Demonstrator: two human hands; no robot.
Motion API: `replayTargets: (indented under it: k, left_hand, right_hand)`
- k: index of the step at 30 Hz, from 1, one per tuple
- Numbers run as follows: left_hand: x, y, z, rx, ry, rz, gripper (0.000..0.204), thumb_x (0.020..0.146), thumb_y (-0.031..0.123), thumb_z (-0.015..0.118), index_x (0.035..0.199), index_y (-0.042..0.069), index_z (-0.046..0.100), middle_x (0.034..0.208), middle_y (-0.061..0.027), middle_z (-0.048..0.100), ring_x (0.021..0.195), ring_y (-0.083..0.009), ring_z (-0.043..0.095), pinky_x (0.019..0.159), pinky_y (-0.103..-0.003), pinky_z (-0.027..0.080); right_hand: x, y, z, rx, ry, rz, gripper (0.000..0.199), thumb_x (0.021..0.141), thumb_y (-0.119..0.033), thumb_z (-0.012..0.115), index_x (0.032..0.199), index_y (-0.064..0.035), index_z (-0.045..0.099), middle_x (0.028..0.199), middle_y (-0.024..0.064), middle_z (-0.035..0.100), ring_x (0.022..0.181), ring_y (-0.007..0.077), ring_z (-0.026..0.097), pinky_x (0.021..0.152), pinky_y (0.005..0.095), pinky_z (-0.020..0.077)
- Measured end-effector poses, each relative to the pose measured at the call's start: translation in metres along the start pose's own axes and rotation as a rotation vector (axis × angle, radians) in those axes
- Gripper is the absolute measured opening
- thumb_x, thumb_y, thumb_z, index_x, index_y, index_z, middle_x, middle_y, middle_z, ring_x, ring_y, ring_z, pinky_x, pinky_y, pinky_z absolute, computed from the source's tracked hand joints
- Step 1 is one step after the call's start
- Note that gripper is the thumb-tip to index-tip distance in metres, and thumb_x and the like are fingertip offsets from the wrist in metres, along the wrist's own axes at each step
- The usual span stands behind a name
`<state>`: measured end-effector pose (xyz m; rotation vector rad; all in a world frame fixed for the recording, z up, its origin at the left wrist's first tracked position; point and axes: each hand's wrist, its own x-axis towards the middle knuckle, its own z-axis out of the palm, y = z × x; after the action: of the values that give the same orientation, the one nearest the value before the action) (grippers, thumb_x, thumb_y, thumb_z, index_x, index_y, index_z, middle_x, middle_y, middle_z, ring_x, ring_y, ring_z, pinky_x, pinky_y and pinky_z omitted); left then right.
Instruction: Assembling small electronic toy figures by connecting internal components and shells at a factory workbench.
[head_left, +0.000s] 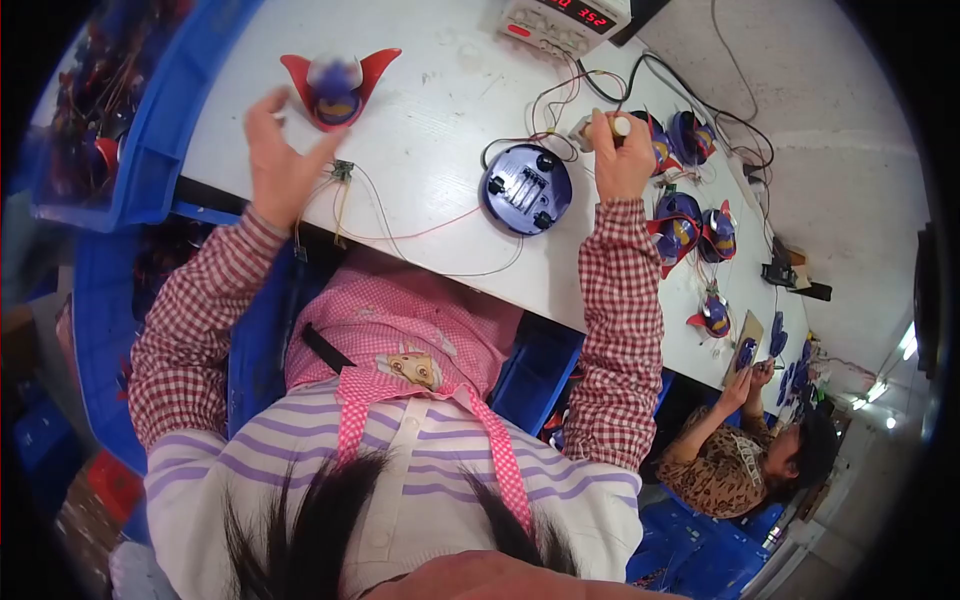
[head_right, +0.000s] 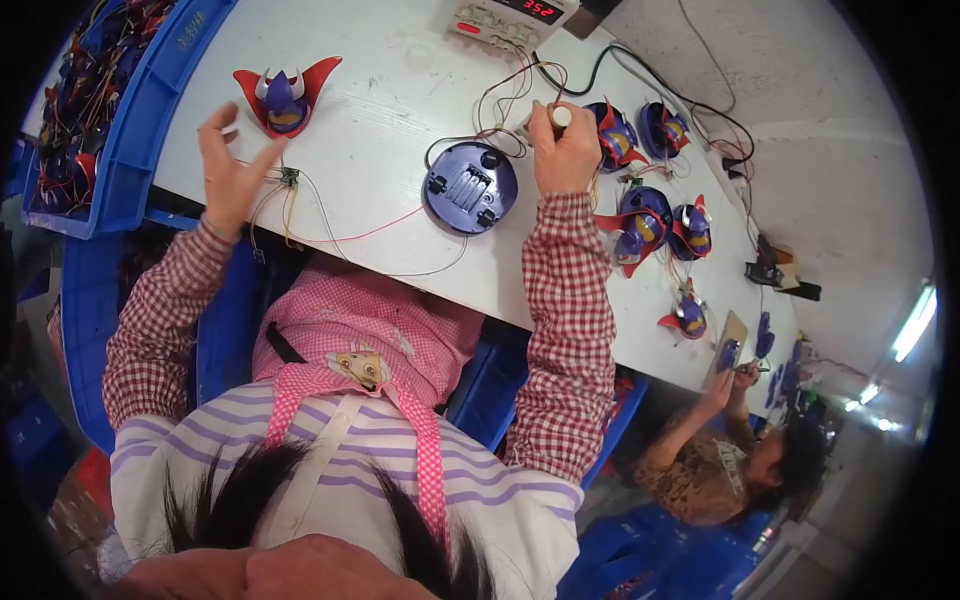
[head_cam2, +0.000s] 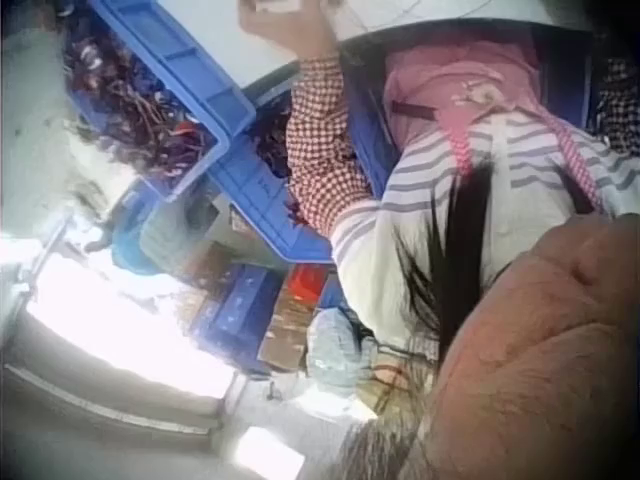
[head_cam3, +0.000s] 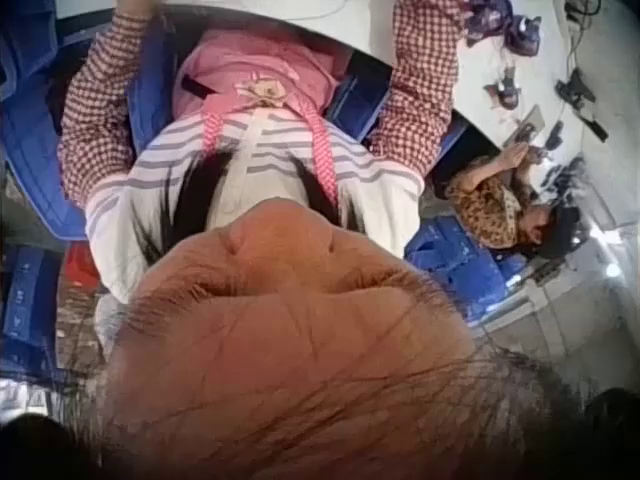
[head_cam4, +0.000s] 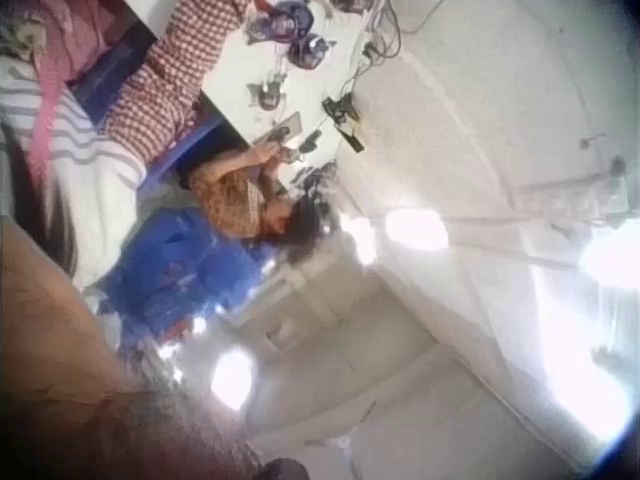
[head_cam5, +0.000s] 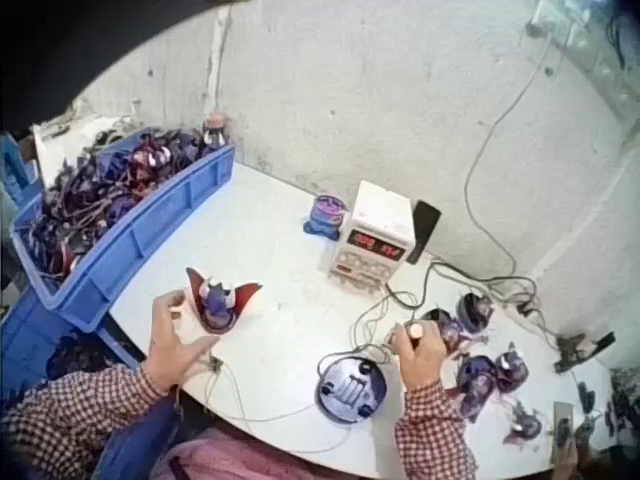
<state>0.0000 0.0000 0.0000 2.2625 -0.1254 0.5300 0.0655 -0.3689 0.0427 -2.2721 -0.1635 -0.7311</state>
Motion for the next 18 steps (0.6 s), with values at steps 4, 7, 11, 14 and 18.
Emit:
replayTargets:
  k: [4,7,11,14,18]
  left_hand:
    - [0.022,-0.025,0.010,-0.026,0.082,-0.287,0.088,0.069,0.037,0.077,0.131,-0.005,0.031,0.127,-0.0212,0.039,0.121,-0.0346,0.038,0.103,-0.042,0.033]
    - [0.036,-0.020,0.015,0.053,0.053,-0.271,0.088,0.068,0.038,0.078,0.129,-0.008,0.033,0.121,-0.0215,0.044,0.114,-0.0353,0.044,0.100,-0.042,0.037]
    - [0.037,-0.029,0.003,-0.022,-0.048,-0.269,0.082,0.066,0.035,0.080,0.123,-0.008,0.038,0.111,-0.0207,0.051,0.102,-0.0321,0.054,0.093,-0.038,0.043]
    - [0.049,-0.024,0.010,-0.090,-0.169,-0.254,0.078,0.066,0.027,0.080,0.122,-0.008,0.039,0.112,-0.0208,0.053,0.100,-0.0295,0.056,0.091,-0.035,0.044]
    - [0.043,-0.012,0.018,-0.438,-0.119,-0.341,0.065,0.066,0.018,0.079,0.116,-0.003,0.044,0.103,-0.0149,0.057,0.089,-0.0239,0.059,0.083,-0.029,0.047]
  right_hand:
    - [0.009,0.006,-0.002,-0.071,-0.144,0.212,0.036,0.078,-0.034,0.069,0.093,-0.0013,0.064,0.084,0.0114,0.063,0.075,0.0208,0.057,0.065,0.0316,0.0471]
    - [-0.012,0.009,0.005,-0.316,-0.102,0.036,0.036,0.082,-0.030,0.065,0.099,0.0011,0.061,0.086,0.0108,0.059,0.074,0.0210,0.055,0.066,0.0316,0.0462]
    - [-0.055,-0.096,0.030,0.096,-0.192,-0.121,0.041,0.078,-0.020,0.067,0.110,0.0012,0.055,0.100,0.0127,0.054,0.083,0.0232,0.052,0.072,0.0319,0.0451]
    - [-0.088,-0.146,0.108,0.036,-0.421,-0.142,0.036,0.075,-0.025,0.066,0.102,-0.0024,0.061,0.101,0.0168,0.053,0.096,0.0306,0.051,0.080,0.0374,0.0454]
    - [-0.105,-0.146,0.147,-0.152,-0.485,-0.299,0.023,0.072,-0.020,0.063,0.083,-0.0006,0.060,0.092,0.0156,0.055,0.086,0.0306,0.050,0.075,0.0373,0.0443]
